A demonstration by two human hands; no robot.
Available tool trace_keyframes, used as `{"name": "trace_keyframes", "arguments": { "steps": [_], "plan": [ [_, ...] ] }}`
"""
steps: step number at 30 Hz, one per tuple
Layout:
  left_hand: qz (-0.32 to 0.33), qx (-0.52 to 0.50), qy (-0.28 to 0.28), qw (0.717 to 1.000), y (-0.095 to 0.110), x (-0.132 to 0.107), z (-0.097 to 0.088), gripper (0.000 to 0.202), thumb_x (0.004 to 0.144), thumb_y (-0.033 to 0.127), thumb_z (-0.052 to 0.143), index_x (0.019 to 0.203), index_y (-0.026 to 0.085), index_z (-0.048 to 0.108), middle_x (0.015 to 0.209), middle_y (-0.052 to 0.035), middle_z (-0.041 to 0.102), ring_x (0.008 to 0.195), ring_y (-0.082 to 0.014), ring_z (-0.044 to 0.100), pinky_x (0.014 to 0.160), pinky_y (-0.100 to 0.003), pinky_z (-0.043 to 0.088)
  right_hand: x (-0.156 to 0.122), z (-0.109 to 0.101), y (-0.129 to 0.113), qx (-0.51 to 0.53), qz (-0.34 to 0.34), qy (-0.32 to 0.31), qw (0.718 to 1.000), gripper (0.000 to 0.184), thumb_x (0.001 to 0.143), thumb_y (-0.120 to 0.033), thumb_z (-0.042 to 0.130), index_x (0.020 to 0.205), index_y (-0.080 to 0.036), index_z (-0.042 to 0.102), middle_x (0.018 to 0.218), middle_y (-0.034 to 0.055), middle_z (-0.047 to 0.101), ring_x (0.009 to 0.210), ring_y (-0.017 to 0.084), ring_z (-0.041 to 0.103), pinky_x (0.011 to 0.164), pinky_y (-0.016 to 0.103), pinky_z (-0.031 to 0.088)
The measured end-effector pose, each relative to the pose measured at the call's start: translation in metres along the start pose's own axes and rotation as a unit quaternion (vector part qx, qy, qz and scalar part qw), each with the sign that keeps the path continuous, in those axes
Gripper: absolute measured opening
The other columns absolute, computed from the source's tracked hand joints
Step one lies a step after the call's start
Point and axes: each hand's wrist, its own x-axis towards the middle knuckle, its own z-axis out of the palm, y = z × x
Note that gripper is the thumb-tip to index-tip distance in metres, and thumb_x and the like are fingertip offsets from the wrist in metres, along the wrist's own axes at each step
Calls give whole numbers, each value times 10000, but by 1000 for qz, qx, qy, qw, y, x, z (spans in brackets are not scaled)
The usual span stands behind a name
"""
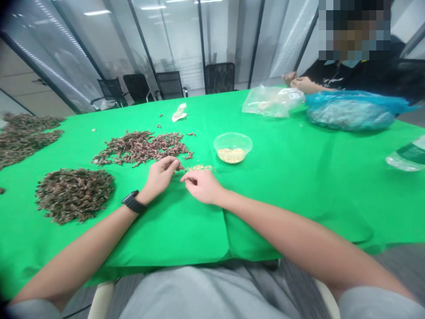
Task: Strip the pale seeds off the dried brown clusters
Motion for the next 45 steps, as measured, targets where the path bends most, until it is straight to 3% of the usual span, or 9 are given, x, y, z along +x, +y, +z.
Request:
{"name": "trace_keyframes", "arguments": {
  "steps": [3,8,13,17,22,26,30,37,45],
  "plan": [
    [2,-5,35,999,-2,5,-3,234,887,410,650,904,191,732,909,-55,743,857,-198,649,748,-280,463,0,-1,1,0,-5,3,1000,268,839,-165,542,937,-144,792,584,-11,610,537,108,465,580,241,353],
    [5,-18,36,999,6,11,-15,237,853,411,693,835,176,719,876,-52,733,789,-176,632,759,-298,482,-1,-1,1,-10,-7,2,1000,266,849,-183,539,927,-152,791,588,-3,626,542,121,491,580,251,367],
    [9,-59,58,997,26,11,-43,246,800,393,758,886,168,704,822,-39,690,709,-140,595,663,-263,467,-4,-1,2,-16,-9,-1,1000,277,864,-213,533,938,-150,792,584,2,637,518,126,495,557,260,371],
    [35,-13,88,995,49,-1,-91,291,784,434,773,869,165,703,780,-32,684,676,-129,587,622,-246,458,-6,0,3,-16,-14,-8,1000,288,864,-230,528,932,-142,793,577,6,635,504,124,494,538,261,368],
    [6,186,170,968,70,-31,-174,269,772,415,779,890,174,762,815,-30,742,679,-125,602,647,-244,468,-7,1,7,-17,2,-17,1000,295,876,-258,527,953,-155,793,564,0,625,492,124,504,517,259,366],
    [-55,303,216,927,71,-52,-233,318,801,441,728,967,173,760,837,-28,754,678,-120,592,644,-237,451,-8,2,8,-11,23,-27,999,310,880,-284,525,974,-152,790,549,-6,610,474,123,494,495,258,349],
    [-91,389,234,886,63,-63,-267,335,770,471,730,952,190,749,740,7,721,616,-111,558,614,-227,429,-7,2,6,-19,25,-25,999,323,876,-295,515,948,-145,791,535,-7,594,469,119,475,496,257,346],
    [-123,426,218,870,46,-64,-287,400,745,573,706,905,212,767,723,13,688,606,-120,516,587,-241,378,-6,1,6,-22,32,-23,999,314,874,-312,525,938,-150,786,536,-3,595,473,126,476,494,260,348],
    [-184,405,198,873,44,-61,-285,445,693,586,693,884,194,782,699,12,701,595,-137,506,590,-257,373,-5,1,7,-21,24,-21,999,306,873,-305,530,935,-157,790,540,-1,608,469,126,485,500,263,357]
  ]
}}
